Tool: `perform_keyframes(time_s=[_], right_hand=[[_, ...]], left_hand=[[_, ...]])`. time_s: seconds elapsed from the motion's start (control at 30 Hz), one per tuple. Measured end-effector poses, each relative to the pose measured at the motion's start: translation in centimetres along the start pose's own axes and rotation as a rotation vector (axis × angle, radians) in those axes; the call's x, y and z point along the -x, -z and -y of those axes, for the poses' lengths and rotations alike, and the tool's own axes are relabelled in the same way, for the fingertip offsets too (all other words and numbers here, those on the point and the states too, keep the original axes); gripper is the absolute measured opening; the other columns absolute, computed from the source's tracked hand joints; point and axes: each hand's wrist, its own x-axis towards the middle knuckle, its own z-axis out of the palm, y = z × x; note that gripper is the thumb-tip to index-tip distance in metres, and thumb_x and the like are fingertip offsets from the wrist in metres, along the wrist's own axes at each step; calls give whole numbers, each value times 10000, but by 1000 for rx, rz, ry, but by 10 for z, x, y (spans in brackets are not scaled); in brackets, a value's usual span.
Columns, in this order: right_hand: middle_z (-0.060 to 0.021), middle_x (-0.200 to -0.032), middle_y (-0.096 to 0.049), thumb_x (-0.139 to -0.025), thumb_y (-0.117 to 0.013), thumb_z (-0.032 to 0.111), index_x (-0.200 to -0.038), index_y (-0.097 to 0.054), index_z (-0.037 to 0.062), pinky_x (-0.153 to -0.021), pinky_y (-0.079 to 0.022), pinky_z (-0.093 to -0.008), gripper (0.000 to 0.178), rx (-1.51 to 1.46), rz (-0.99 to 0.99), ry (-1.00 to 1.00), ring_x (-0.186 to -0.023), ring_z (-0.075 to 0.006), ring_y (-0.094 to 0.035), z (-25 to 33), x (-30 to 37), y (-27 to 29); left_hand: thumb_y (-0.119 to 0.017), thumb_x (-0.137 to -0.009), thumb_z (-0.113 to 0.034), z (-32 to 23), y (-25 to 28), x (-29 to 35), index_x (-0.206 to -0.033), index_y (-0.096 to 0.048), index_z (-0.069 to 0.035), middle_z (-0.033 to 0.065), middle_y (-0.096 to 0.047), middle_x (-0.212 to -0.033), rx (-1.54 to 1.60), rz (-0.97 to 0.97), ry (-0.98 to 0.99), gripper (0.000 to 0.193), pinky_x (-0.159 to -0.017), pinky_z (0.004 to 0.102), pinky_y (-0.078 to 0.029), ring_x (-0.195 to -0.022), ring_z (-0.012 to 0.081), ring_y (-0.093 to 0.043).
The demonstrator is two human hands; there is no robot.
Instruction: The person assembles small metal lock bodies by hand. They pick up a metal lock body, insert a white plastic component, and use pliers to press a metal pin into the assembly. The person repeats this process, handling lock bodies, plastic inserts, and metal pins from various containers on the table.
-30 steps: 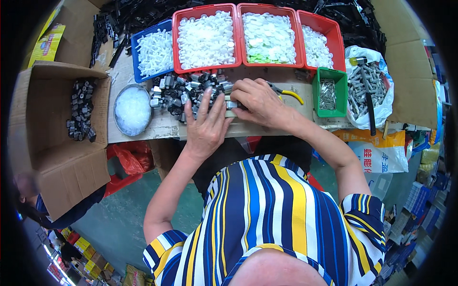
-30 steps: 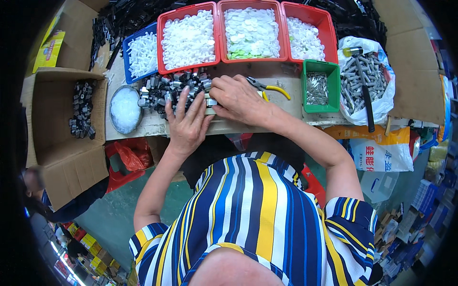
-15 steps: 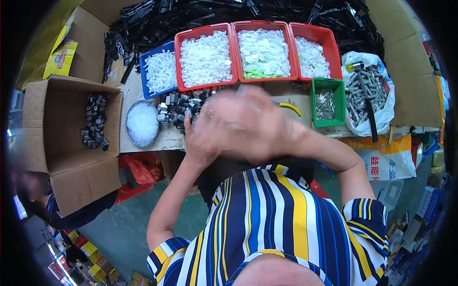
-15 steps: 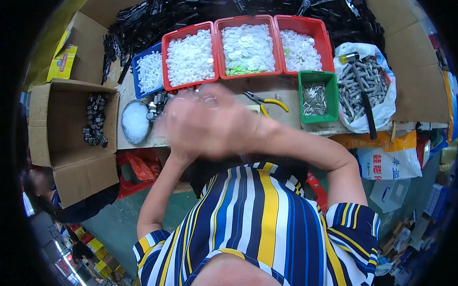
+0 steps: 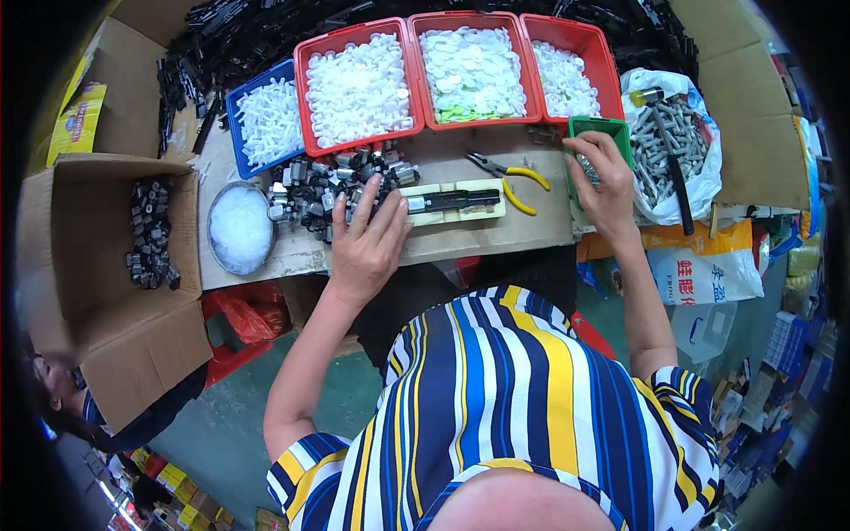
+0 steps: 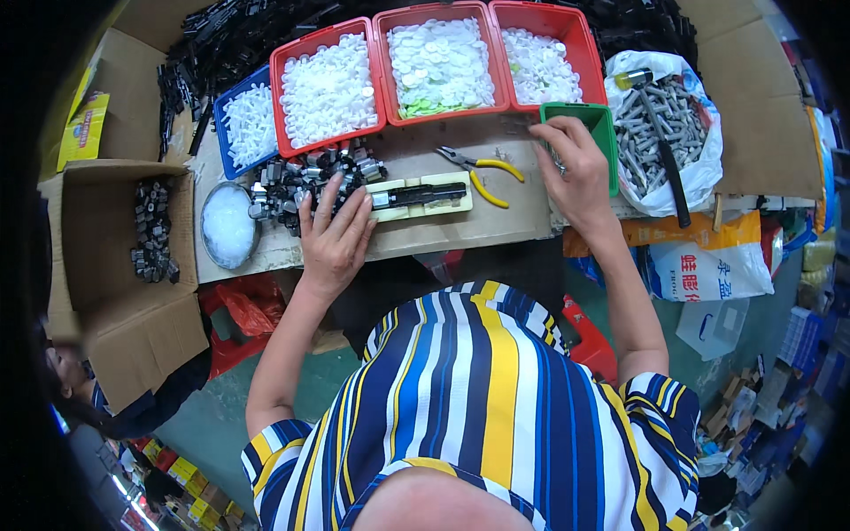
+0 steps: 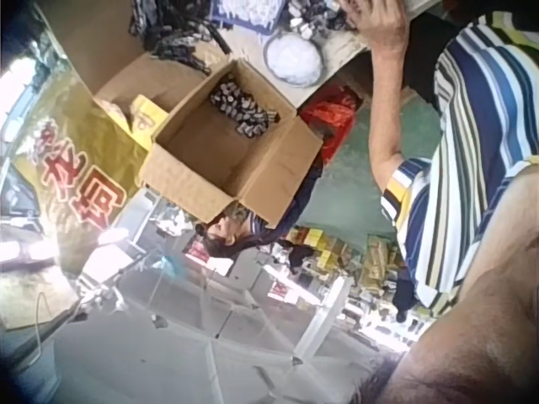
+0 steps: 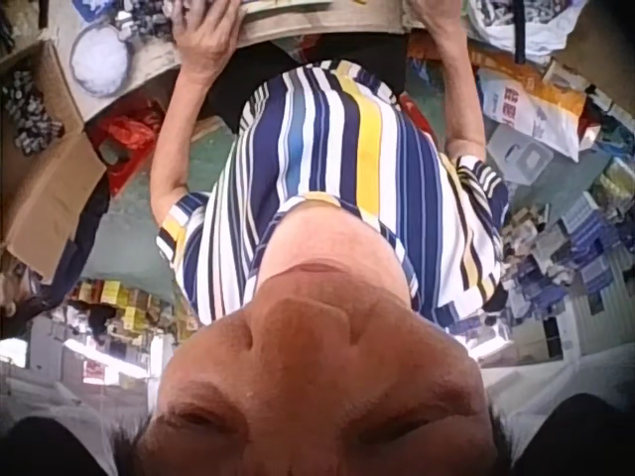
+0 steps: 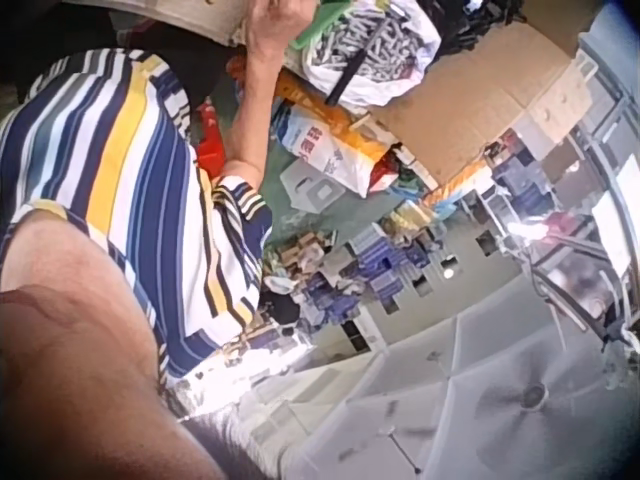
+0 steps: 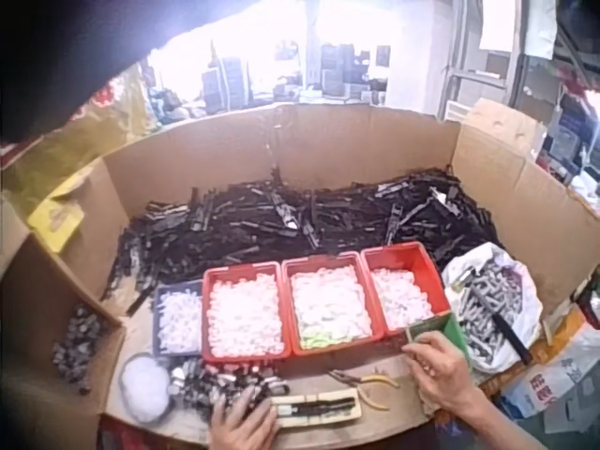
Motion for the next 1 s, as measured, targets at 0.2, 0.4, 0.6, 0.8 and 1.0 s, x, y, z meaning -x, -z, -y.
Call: perform_keyframes(time_s=[0.2,0.4,0.6,0.8,1.0], right_hand=[[-139,-945,-628,-826,-693,-23,-981,-683,-13,-714,-512,-374,156,74,-5,6,-845,-287,-653,-8,8,5],[-132,-913,-620,-818,-703,-11,-939,-679,-10,-701,-514,-374,124,-38,-21,-1,-817,-286,-649,13,-1,5],[-141,-839,-570,-833,-690,67,-871,-662,-7,-697,-484,-411,87,-504,268,112,-805,-316,-609,72,-8,-51],[-110,-843,-546,-841,-684,106,-906,-656,15,-685,-412,-430,115,-286,275,115,-831,-297,-575,92,2,-91],[-97,-907,-537,-844,-674,129,-903,-653,26,-764,-363,-427,121,-227,282,0,-933,-282,-523,110,12,-89]], left_hand=[[-702,-872,-172,-1,-1,-1,-1077,-711,-36,56,-665,-1217,-67,9,-62,246,-1127,517,-258,-1330,305,-493],[-738,-811,-142,10,20,-30,-1017,-699,-50,58,-667,-1073,188,112,14,229,-984,474,-386,-1161,315,-555],[-761,-767,-125,7,10,-30,-959,-702,-70,39,-659,-975,249,25,81,209,-882,420,-419,-1035,289,-573],[-778,-748,-130,3,5,-23,-966,-726,-81,40,-656,-908,241,-49,132,229,-866,413,-416,-983,283,-572],[-778,-748,-131,4,0,-21,-970,-727,-81,37,-657,-903,267,-92,137,233,-871,409,-410,-994,282,-574]])
